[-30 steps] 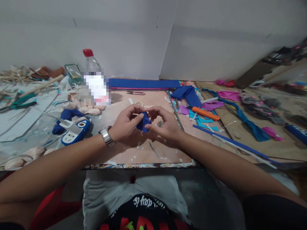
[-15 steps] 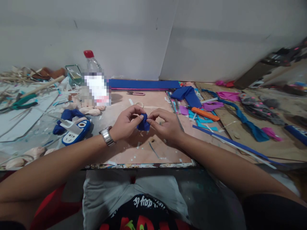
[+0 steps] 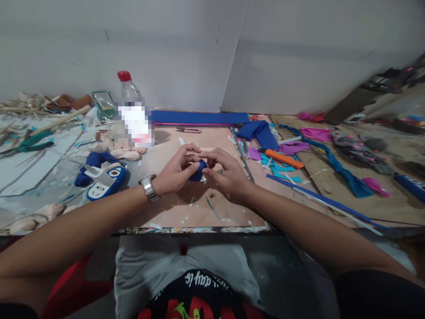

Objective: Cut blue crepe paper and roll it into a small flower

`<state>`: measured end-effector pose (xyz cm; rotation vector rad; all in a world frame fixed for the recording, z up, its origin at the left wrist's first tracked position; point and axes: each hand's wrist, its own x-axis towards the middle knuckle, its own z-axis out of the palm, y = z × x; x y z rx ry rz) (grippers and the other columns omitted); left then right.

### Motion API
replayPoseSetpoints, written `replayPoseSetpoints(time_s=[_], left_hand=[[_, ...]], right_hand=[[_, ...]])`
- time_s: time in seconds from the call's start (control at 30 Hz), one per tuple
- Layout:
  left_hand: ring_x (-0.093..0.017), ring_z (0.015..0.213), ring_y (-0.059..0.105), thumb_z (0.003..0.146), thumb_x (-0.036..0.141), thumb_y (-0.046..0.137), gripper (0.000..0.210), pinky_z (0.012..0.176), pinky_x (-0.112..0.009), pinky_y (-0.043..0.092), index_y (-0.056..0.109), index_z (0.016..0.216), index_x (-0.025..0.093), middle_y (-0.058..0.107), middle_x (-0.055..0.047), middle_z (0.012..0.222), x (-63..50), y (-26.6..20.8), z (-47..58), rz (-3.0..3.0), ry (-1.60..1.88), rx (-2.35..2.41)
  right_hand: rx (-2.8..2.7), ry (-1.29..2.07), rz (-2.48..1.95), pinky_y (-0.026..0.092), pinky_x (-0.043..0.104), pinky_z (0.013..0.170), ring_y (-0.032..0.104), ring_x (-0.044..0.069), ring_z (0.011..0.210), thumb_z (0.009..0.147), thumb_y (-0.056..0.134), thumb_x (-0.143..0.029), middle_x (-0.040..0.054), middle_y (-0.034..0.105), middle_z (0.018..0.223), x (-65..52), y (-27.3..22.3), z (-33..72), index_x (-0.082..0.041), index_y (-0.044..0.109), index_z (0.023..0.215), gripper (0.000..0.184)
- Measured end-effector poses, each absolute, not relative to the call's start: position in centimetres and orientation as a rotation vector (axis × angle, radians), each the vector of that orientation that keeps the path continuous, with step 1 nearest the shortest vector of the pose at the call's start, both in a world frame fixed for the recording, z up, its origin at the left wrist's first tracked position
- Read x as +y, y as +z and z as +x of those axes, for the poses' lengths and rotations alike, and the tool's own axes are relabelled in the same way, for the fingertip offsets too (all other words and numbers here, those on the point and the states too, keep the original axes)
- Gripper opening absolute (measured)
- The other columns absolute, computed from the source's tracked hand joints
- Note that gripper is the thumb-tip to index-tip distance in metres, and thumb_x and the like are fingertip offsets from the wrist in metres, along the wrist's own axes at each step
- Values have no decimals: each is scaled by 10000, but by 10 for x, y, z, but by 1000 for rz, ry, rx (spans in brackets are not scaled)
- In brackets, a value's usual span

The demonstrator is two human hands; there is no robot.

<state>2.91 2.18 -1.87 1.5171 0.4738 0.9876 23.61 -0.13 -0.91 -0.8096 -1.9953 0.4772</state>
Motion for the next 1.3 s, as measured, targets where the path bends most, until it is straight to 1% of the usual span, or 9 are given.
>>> replayPoseSetpoints(time_s=[0.1, 0.27, 0.43, 0.63, 0.77, 0.9, 1.07, 1.17, 1.3], left_hand=[[-173, 954, 699, 950, 502, 716, 484, 825, -301, 530, 448, 1262, 246, 735, -73, 1107, 22, -20, 29, 1460, 931, 431], [-192, 1004, 691, 944, 498, 727, 503, 834, -303, 526, 465, 1281, 232, 710, -80, 1096, 23, -18, 29, 1494, 915, 422], [-203, 1037, 697, 933, 511, 730, 562, 874, -322, 536, 445, 1335, 240, 706, -100, 1166, 22, -15, 29, 1499, 873, 416], [-231, 1160, 669, 931, 372, 730, 519, 961, -374, 524, 482, 1366, 236, 682, -120, 1253, 24, -18, 30, 1607, 857, 435], [-190, 1054, 687, 928, 261, 688, 429, 915, -345, 530, 539, 1328, 220, 692, -100, 1224, 26, -26, 32, 1628, 910, 519], [-166, 909, 690, 933, 235, 649, 386, 867, -338, 538, 572, 1311, 207, 710, -65, 1109, 28, -32, 32, 1680, 887, 637], [-195, 905, 661, 959, 299, 620, 235, 860, -356, 525, 635, 1151, 164, 708, -64, 1005, 29, -30, 31, 1799, 799, 699], [-204, 889, 651, 1021, 415, 537, 297, 823, -351, 513, 652, 1120, 161, 706, -76, 999, 28, -26, 29, 1881, 791, 705], [-208, 868, 627, 1017, 444, 536, 314, 810, -345, 493, 674, 1049, 163, 708, -69, 963, 27, -25, 28, 2035, 780, 773]], right_hand=[[-2050, 463, -757, 521, 359, 853, 616, 185, 909, 1006, 657, -438, 51, 656, 1026, 0, -8, 238, -279, 719, 1245, 293], [-2037, 502, -777, 514, 357, 858, 597, 192, 935, 1011, 649, -432, 68, 642, 1076, 0, -9, 238, -257, 696, 1273, 318], [-2042, 535, -815, 512, 361, 854, 583, 193, 924, 1011, 627, -483, 65, 620, 1056, 0, -9, 237, -246, 716, 1192, 311], [-1885, 623, -873, 510, 347, 824, 614, 189, 911, 930, 742, -471, 70, 651, 1055, 3, -14, 237, -208, 723, 1085, 306], [-1610, 943, -985, 543, 354, 787, 665, 187, 812, 829, 843, -455, 57, 725, 943, 6, -22, 237, -190, 741, 1062, 367], [-1416, 1176, -1015, 572, 355, 733, 686, 190, 749, 740, 908, -433, 39, 747, 876, 6, -27, 235, -199, 754, 1093, 451], [-1422, 1080, -1022, 574, 349, 792, 687, 179, 807, 762, 890, -406, 38, 745, 920, 9, -27, 237, -205, 778, 1148, 450], [-1493, 1031, -1040, 568, 353, 825, 695, 187, 845, 759, 890, -420, 58, 766, 976, 11, -27, 240, -206, 805, 1095, 408], [-1512, 1033, -1040, 558, 337, 776, 691, 184, 799, 733, 903, -430, 50, 772, 896, 11, -27, 240, -202, 813, 1048, 400]])
